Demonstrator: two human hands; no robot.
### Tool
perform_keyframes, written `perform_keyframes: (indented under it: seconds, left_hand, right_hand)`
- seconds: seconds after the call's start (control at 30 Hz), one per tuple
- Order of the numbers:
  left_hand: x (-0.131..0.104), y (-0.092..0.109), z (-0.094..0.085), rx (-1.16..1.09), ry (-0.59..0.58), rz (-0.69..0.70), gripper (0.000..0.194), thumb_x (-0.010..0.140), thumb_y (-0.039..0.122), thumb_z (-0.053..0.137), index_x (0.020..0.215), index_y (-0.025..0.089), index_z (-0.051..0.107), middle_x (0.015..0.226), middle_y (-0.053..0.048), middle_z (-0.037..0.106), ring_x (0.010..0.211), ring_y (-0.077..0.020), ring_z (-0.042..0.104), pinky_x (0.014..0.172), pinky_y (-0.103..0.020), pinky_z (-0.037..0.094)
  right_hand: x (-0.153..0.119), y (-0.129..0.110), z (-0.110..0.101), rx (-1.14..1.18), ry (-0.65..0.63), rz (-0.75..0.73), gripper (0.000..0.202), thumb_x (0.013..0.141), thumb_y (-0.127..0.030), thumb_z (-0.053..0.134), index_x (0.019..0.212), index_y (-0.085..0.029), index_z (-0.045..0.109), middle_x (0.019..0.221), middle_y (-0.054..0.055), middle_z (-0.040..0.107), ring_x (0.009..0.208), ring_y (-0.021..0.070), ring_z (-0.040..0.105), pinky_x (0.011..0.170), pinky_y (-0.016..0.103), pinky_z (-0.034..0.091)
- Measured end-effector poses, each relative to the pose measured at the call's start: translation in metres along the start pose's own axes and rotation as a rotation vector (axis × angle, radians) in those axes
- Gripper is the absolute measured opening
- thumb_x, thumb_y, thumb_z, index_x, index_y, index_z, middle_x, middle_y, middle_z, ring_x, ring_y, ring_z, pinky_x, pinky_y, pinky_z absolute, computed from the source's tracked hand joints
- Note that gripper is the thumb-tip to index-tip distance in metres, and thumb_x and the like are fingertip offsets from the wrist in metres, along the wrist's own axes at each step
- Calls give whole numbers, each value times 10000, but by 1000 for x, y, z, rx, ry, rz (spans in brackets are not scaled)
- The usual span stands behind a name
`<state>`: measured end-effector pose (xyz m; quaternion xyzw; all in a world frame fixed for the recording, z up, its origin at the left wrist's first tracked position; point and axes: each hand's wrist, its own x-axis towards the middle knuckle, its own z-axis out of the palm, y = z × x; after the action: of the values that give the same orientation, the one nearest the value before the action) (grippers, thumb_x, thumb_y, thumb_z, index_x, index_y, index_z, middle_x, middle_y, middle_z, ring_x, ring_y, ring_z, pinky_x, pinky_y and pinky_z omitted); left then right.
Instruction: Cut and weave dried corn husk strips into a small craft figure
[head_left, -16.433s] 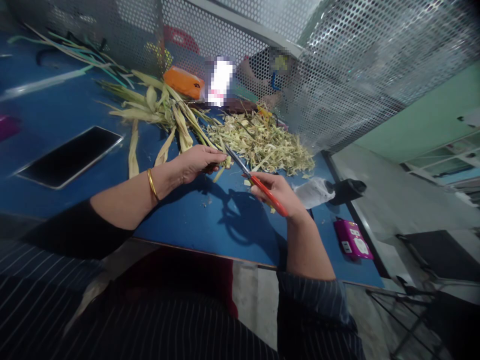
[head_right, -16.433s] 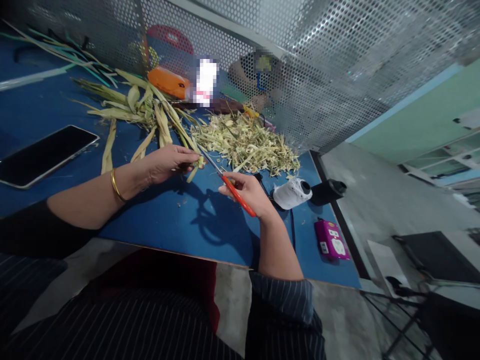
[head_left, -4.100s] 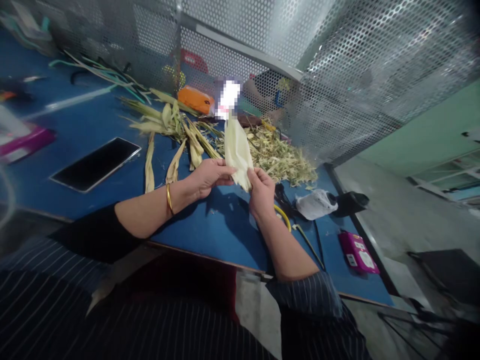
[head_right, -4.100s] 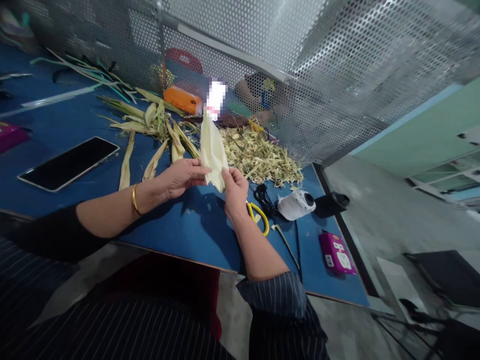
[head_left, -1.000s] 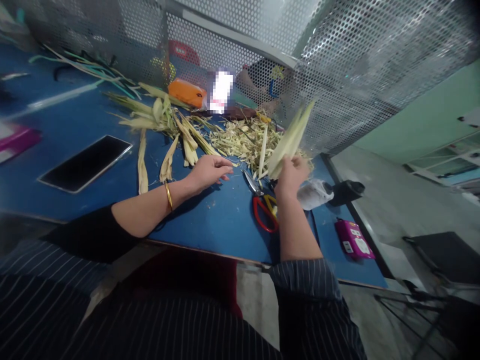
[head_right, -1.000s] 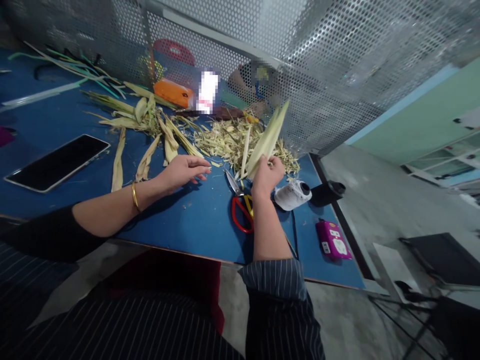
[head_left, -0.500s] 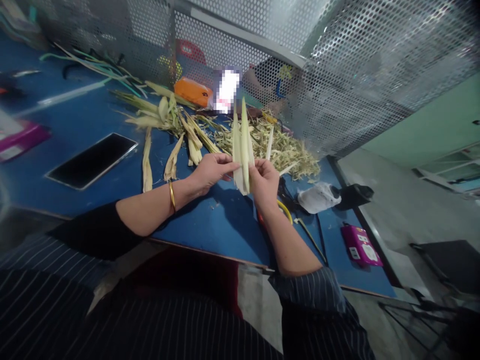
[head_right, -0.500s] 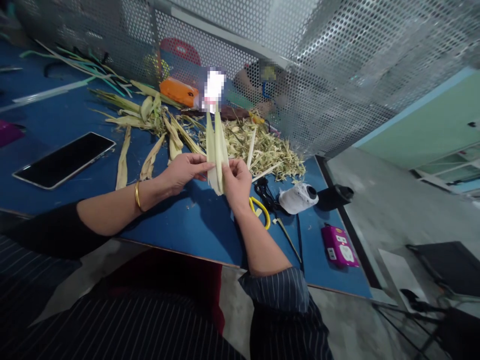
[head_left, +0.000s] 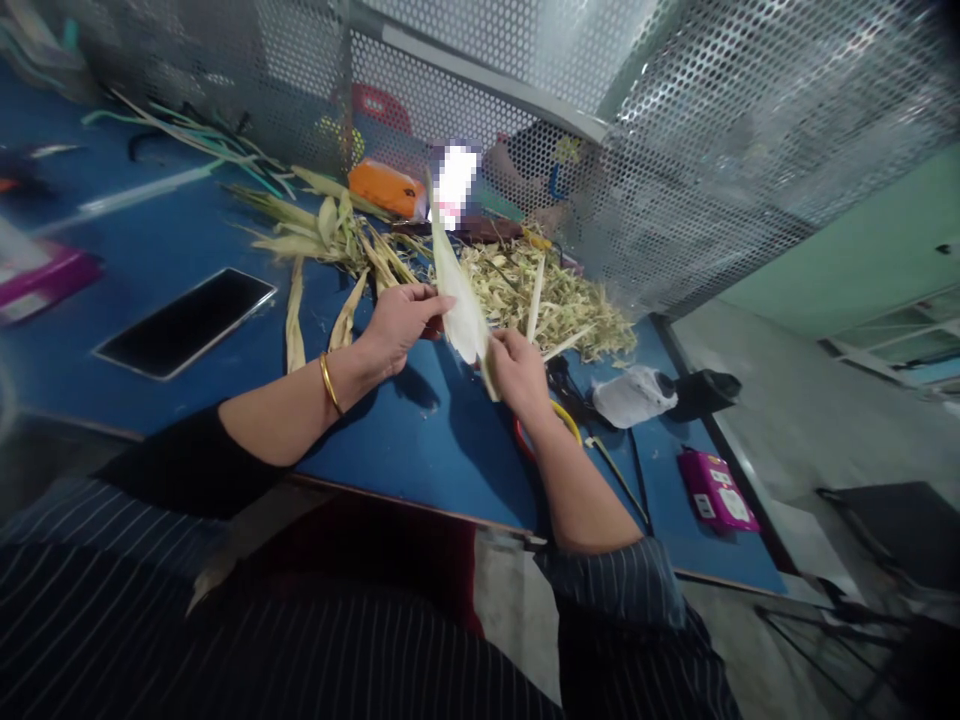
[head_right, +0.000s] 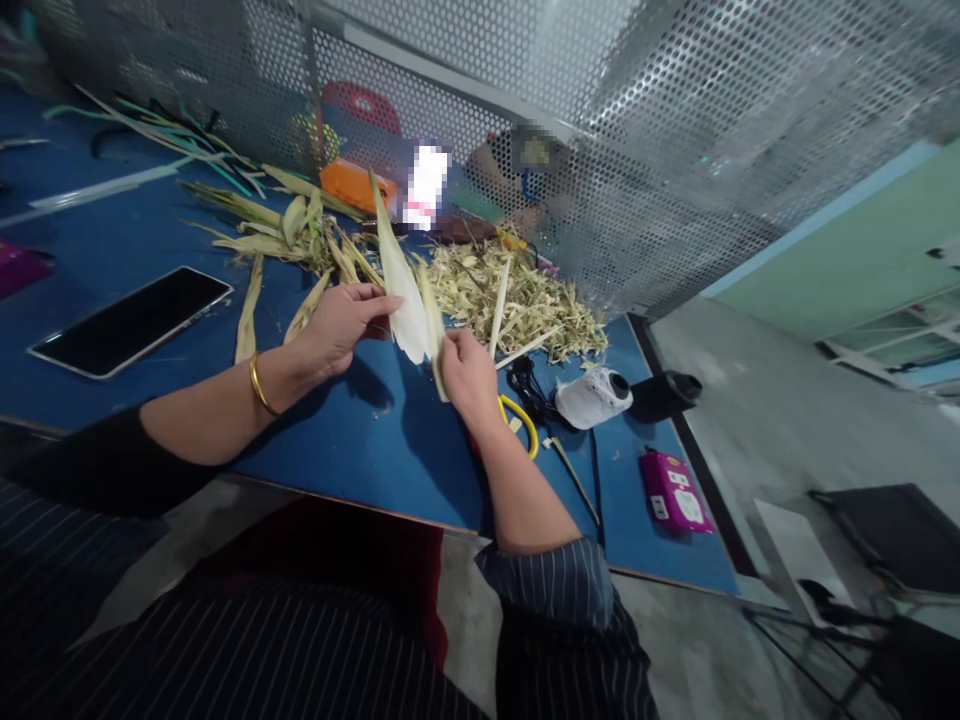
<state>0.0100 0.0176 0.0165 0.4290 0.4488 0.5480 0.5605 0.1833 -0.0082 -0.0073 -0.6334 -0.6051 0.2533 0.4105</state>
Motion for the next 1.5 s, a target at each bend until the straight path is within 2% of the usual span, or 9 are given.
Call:
perform_keyframes:
  seconds: [0.1, 0.2, 0.3, 0.37, 0.53, 0.83, 1.1, 1.33, 1.5]
  left_hand:
    - [-2, -1, -1, 38, -130, -26, 116, 708, 175, 731, 670, 130, 632, 563, 19, 561, 481, -68, 493, 498, -206, 421]
    - [-7, -3, 0, 119, -269, -43, 119, 710, 177, 723, 645, 124, 639, 563, 15, 564, 497, -64, 494, 514, -202, 415]
    - [-10, -7, 2, 148, -337, -45, 93, 739, 176, 690, 671, 117, 672, 611, -5, 608, 536, -67, 523, 544, -200, 428]
    - [-11, -11, 3, 109, -339, -72, 88, 750, 200, 697, 724, 116, 693, 679, -24, 650, 589, -82, 572, 580, -210, 458]
    - [-13, -20, 9, 9, -312, -191, 131, 793, 240, 699, 790, 111, 680, 739, -45, 672, 644, -108, 618, 598, -227, 487]
    - [-18, -18, 13, -92, -327, -224, 158, 862, 145, 636, 712, 95, 628, 673, -28, 636, 590, -95, 585, 627, -253, 502]
    - [-18, -17, 14, -197, -356, -336, 147, 880, 109, 617, 736, 79, 633, 691, -38, 647, 617, -102, 615, 665, -263, 521]
    - [-20, -15, 15, -280, -391, -404, 85, 877, 86, 617, 805, 89, 661, 744, -39, 671, 652, -92, 634, 687, -226, 523]
    - [-15, -17, 13, -301, -409, -419, 63, 846, 115, 663, 784, 102, 667, 744, -46, 669, 634, -92, 619, 669, -229, 522]
  right_hand:
    - [-1, -1, 0, 50, -9, -114, 323, 877, -455, 500, 695, -215, 616, 690, 9, 612, 709, 165, 557, 671, 299, 431]
    - [-4, -6, 0, 444, -122, -23, 324, 817, -535, 606, 779, -217, 655, 721, 2, 639, 676, 143, 566, 647, 282, 445]
    - [-7, -9, 3, 654, -196, 91, 325, 672, -477, 777, 719, -195, 625, 641, -24, 614, 573, 107, 526, 576, 255, 423]
    - [-9, -9, 6, 693, -152, 110, 340, 606, -433, 828, 694, -186, 610, 632, -33, 612, 560, 96, 520, 560, 247, 421]
    - [-10, -9, 10, 735, -108, 99, 309, 611, -395, 832, 684, -185, 618, 617, -40, 617, 555, 92, 533, 569, 249, 447]
    - [-10, -6, 9, 843, -275, 209, 292, 604, -402, 832, 695, -197, 645, 636, -30, 659, 579, 111, 575, 608, 265, 469]
    - [-8, -7, 5, 876, -367, 247, 350, 553, -409, 848, 805, -219, 696, 812, 15, 749, 809, 203, 681, 683, 319, 530]
    - [-8, -5, 5, 912, -373, 258, 347, 568, -379, 841, 826, -202, 691, 808, 25, 745, 789, 194, 677, 690, 319, 532]
    - [-8, -4, 7, 873, -348, 183, 306, 617, -425, 819, 778, -218, 662, 771, 12, 711, 756, 179, 653, 694, 324, 525]
